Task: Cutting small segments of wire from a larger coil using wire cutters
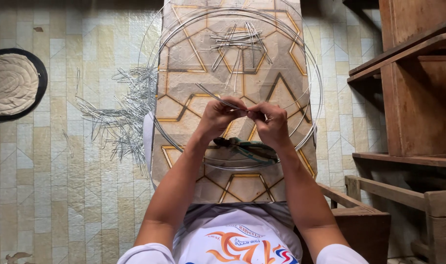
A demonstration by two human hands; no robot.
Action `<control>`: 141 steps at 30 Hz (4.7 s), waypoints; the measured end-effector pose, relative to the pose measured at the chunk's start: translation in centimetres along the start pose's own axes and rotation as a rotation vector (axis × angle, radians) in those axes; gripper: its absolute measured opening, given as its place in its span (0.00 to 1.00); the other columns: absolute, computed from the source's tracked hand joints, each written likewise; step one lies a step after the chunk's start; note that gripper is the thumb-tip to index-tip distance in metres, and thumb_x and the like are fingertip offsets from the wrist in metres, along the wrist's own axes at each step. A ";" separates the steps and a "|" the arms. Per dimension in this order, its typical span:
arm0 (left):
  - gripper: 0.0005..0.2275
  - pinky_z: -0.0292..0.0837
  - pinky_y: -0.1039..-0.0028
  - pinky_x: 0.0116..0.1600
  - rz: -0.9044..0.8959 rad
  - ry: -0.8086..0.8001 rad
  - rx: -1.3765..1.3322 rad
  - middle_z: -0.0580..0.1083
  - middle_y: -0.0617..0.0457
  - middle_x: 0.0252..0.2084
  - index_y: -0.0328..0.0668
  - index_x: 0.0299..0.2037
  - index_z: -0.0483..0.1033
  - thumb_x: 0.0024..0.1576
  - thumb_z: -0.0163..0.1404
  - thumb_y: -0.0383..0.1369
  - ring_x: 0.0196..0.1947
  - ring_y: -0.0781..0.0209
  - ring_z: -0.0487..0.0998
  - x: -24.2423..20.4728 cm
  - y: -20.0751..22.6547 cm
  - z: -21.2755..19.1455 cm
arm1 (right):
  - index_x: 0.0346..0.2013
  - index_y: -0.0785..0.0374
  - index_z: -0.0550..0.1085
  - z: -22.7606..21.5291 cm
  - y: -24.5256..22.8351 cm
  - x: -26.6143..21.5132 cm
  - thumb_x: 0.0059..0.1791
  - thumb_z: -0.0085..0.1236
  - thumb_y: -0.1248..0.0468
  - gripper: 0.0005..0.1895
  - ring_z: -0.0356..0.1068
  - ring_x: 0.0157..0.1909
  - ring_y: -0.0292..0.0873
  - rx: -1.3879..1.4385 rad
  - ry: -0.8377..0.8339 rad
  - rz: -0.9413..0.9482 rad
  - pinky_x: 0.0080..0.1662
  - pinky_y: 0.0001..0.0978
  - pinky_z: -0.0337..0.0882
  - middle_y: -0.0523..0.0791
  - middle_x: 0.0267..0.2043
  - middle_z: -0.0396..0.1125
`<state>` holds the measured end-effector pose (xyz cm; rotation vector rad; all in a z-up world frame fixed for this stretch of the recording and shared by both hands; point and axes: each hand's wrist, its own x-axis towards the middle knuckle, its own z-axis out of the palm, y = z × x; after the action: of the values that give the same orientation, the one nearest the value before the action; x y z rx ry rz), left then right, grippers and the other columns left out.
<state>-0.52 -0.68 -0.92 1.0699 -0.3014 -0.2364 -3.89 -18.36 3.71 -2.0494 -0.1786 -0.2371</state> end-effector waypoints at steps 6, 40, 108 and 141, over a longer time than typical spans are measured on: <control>0.08 0.79 0.73 0.49 0.043 0.057 0.041 0.80 0.48 0.34 0.30 0.38 0.82 0.51 0.61 0.15 0.38 0.67 0.81 0.3 0.3 0.7 | 0.36 0.54 0.83 -0.1 0.2 0.1 0.46 0.68 0.70 0.08 0.77 0.32 0.43 0.026 0.000 0.022 0.54 0.32 0.64 0.40 0.25 0.74; 0.06 0.79 0.68 0.47 0.168 0.189 0.170 0.80 0.45 0.34 0.31 0.36 0.81 0.53 0.57 0.14 0.38 0.61 0.82 0.2 1.3 1.4 | 0.37 0.54 0.82 -1.5 -1.4 0.9 0.52 0.62 0.60 0.04 0.71 0.30 0.40 -0.095 -0.031 -0.046 0.46 0.35 0.65 0.40 0.25 0.71; 0.04 0.78 0.44 0.37 -0.108 -0.015 1.465 0.73 0.37 0.35 0.34 0.36 0.75 0.54 0.49 0.24 0.37 0.28 0.80 10.4 -2.4 -8.6 | 0.41 0.49 0.77 -0.5 2.6 0.7 0.56 0.59 0.59 0.02 0.71 0.35 0.36 -0.330 0.288 -0.093 0.54 0.34 0.58 0.36 0.31 0.69; 0.09 0.79 0.68 0.45 0.378 0.044 0.695 0.82 0.51 0.40 0.50 0.44 0.85 0.56 0.58 0.24 0.40 0.52 0.84 0.3 3.1 1.7 | 0.40 0.48 0.81 -0.1 0.5 0.2 0.51 0.66 0.60 0.04 0.72 0.44 0.39 -0.353 0.126 -0.258 0.58 0.39 0.60 0.36 0.37 0.70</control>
<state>-0.76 -0.74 2.65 1.6687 -0.5604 0.2546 -3.57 -18.65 3.40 -2.3502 -0.3433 -0.5917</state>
